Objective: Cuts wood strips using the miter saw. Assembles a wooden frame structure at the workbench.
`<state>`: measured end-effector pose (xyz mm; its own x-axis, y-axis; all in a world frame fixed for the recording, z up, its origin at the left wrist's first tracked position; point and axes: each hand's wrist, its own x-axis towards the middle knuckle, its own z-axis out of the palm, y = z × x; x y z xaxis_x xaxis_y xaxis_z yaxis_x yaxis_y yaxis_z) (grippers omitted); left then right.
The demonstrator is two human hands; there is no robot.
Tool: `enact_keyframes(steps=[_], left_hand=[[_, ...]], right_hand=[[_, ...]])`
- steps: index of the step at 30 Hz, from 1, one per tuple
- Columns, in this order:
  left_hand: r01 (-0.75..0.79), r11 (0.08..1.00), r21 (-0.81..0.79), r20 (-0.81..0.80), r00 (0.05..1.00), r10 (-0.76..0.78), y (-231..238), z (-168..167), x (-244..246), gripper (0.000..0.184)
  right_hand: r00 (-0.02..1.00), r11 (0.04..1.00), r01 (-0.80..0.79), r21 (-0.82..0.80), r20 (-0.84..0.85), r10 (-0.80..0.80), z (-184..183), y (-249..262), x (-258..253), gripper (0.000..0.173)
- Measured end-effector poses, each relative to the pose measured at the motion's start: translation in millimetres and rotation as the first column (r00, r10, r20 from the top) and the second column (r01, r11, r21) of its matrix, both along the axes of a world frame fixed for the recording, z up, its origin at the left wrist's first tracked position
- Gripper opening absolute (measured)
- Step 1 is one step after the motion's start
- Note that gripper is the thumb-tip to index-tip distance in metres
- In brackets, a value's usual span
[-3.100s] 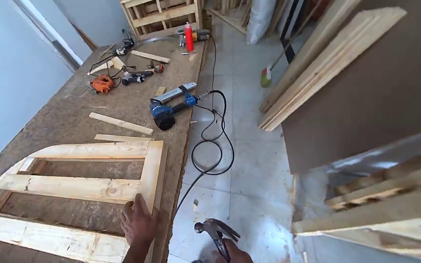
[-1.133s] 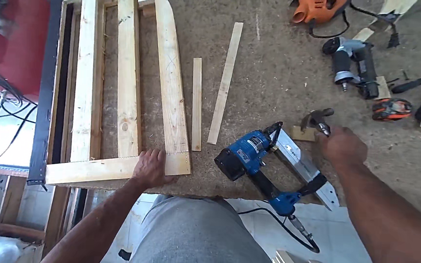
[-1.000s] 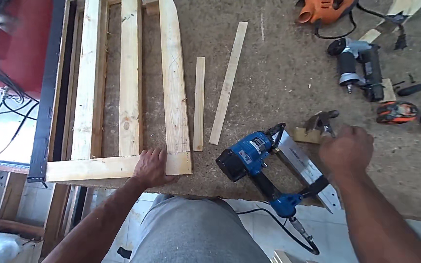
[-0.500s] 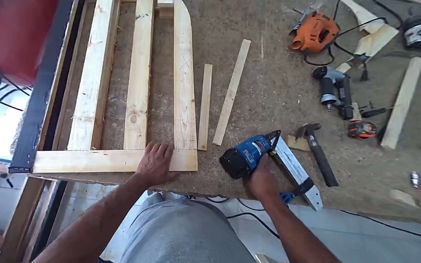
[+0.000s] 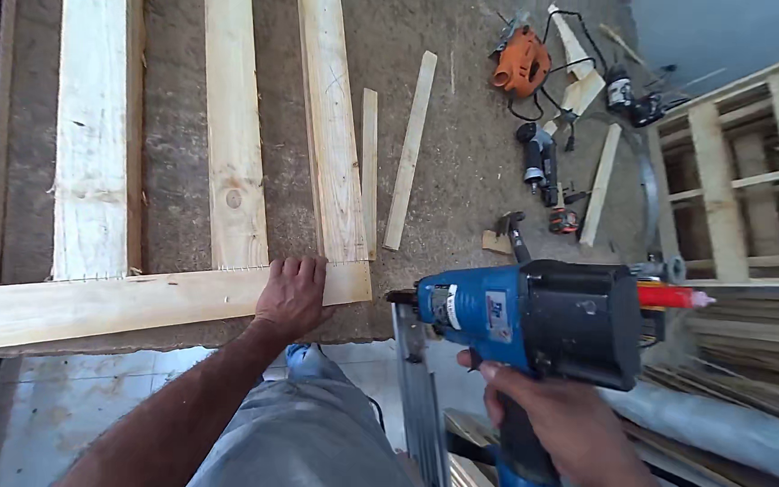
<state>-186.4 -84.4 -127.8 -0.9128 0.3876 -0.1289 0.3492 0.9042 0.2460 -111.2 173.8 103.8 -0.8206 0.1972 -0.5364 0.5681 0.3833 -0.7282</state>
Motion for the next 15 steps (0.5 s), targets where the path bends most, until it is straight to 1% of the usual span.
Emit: enact_keyframes(steps=[2,6,9,15], left_hand=[[0.013,1.0,0.003,0.027,1.0,-0.013,-1,1,-1,0.092],[0.015,0.999,0.035,0.021,1.0,-0.016,-2,0,-1,0.093],[0.02,0.999,0.048,0.028,0.999,-0.022,-4,1,-1,0.092],[0.028,0.997,0.074,0.039,0.999,-0.031,-5,0,-2,0.088]], right_hand=[[1.0,0.999,0.009,-0.046,-0.012,-0.009,-5,-27,1,0.021],[1.0,0.999,0.011,-0.047,0.002,-0.011,-9,-58,-5,0.018],[0.999,1.0,0.001,-0.029,0.05,0.0,-9,-68,-10,0.018],[0.997,1.0,0.022,-0.006,0.078,-0.021,-9,-81,-19,0.017]])
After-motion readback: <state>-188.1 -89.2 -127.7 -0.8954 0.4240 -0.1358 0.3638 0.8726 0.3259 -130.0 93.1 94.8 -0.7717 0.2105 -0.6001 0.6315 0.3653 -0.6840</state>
